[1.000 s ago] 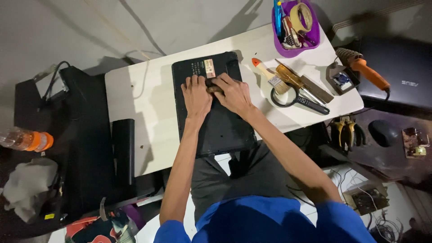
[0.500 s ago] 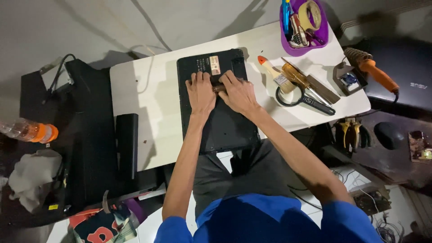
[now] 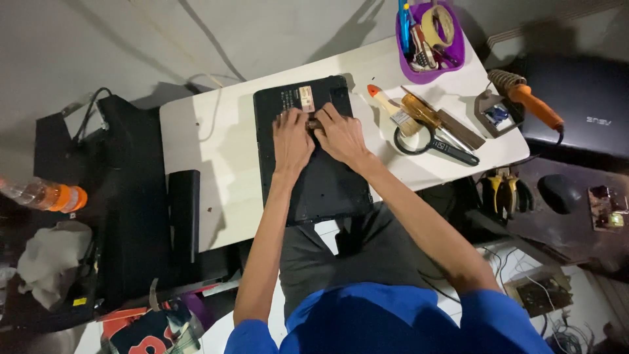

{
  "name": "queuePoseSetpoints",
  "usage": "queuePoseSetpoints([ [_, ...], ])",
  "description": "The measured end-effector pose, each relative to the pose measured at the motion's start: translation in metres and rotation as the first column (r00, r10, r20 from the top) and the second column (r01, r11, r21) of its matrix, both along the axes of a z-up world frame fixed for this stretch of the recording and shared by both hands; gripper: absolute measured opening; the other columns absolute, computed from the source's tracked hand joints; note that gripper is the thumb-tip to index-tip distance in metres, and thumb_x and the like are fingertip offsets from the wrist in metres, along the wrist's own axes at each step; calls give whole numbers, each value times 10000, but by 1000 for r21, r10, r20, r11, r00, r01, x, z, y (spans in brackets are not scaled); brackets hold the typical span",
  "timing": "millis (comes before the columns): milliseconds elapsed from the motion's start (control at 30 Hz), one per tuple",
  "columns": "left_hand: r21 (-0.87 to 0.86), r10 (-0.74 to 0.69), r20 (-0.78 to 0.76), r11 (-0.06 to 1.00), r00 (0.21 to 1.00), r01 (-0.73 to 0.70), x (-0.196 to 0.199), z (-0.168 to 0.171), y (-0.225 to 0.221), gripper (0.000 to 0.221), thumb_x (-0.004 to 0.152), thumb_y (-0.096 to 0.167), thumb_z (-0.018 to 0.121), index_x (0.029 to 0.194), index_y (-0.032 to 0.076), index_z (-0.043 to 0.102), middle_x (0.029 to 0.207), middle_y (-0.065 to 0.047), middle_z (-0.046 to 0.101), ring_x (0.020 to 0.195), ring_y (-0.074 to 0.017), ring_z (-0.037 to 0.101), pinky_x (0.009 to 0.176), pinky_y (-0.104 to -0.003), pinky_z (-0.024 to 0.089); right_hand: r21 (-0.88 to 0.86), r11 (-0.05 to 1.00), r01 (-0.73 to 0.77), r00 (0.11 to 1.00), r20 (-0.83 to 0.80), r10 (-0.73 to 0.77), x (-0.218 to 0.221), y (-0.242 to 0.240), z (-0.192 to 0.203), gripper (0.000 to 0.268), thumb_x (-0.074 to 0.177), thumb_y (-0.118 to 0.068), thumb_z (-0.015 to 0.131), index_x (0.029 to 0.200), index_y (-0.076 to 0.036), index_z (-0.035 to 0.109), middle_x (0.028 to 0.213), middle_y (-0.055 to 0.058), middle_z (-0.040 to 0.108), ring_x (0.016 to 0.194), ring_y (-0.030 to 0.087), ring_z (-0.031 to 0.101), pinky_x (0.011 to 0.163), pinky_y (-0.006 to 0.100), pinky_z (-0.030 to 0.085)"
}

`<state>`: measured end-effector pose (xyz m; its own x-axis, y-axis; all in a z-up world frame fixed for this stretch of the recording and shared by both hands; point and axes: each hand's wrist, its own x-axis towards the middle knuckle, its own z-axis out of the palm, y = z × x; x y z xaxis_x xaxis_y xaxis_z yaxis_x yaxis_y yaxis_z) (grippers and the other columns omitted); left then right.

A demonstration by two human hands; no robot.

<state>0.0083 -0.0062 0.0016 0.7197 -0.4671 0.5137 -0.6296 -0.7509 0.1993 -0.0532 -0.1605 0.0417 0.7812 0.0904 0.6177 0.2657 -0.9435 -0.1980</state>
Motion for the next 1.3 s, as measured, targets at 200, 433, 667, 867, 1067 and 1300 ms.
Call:
queuePoseSetpoints([
  [200, -56, -36, 55, 998, 998, 39, -22, 13, -1, 280, 792, 128, 588, 1021, 144, 748, 1126, -26, 600, 1101, -253, 602, 916, -422, 496, 456, 886, -87, 994, -25, 110, -5, -28, 10, 234, 887, -67, 652, 1109, -136, 675, 913, 58, 758, 850, 349, 734, 728, 467, 560],
  [433, -3, -38, 4, 999, 999, 38, -43, 38, -7, 374, 829, 145, 607, 1181, 95, 724, 1185, -62, 588, 1193, -278, 562, 997, -476, 502, 994, 58, 94, 986, -100, 130, -17, -71, 36, 259, 988, -278, 502, 1066, -84, 655, 815, 77, 630, 591, 122, 457, 503, 257, 440],
  [667, -18, -21, -35, 1000, 999, 20, -24, 30, -11, 268, 901, 59, 561, 1133, 114, 684, 1087, -37, 577, 1127, -272, 550, 1028, -470, 434, 994, -37, 103, 977, -94, 193, -55, -56, 28, 501, 1112, -434, 419, 1020, -10, 671, 795, 65, 559, 617, 167, 648, 557, 267, 568],
  [867, -117, -58, -85, 992, 995, 48, -4, 16, -8, 308, 864, -4, 543, 1047, 200, 683, 1023, 36, 562, 1051, -235, 549, 954, -422, 441, 998, -40, 53, 987, -47, 153, -74, -45, 8, 297, 1097, -260, 572, 1106, 13, 688, 915, 136, 692, 797, 246, 749, 766, 363, 650],
  [1067, -381, -209, -184, 916, 961, 126, -1, 17, -4, 364, 863, -44, 484, 1002, 205, 712, 973, -20, 559, 985, -313, 568, 931, -421, 487, 997, 70, 26, 990, -35, 134, -81, -41, 4, 280, 1101, -234, 593, 1124, 28, 692, 936, 166, 713, 826, 242, 734, 772, 389, 629],
  [1300, -482, -282, -238, 865, 929, 139, -15, 50, -1, 458, 894, -60, 408, 954, 210, 775, 888, -5, 619, 858, -294, 611, 882, -402, 512, 999, -38, 21, 996, -17, 88, -81, -38, 0, 311, 1104, -281, 545, 1068, -7, 687, 885, 90, 689, 790, 179, 717, 724, 307, 641],
])
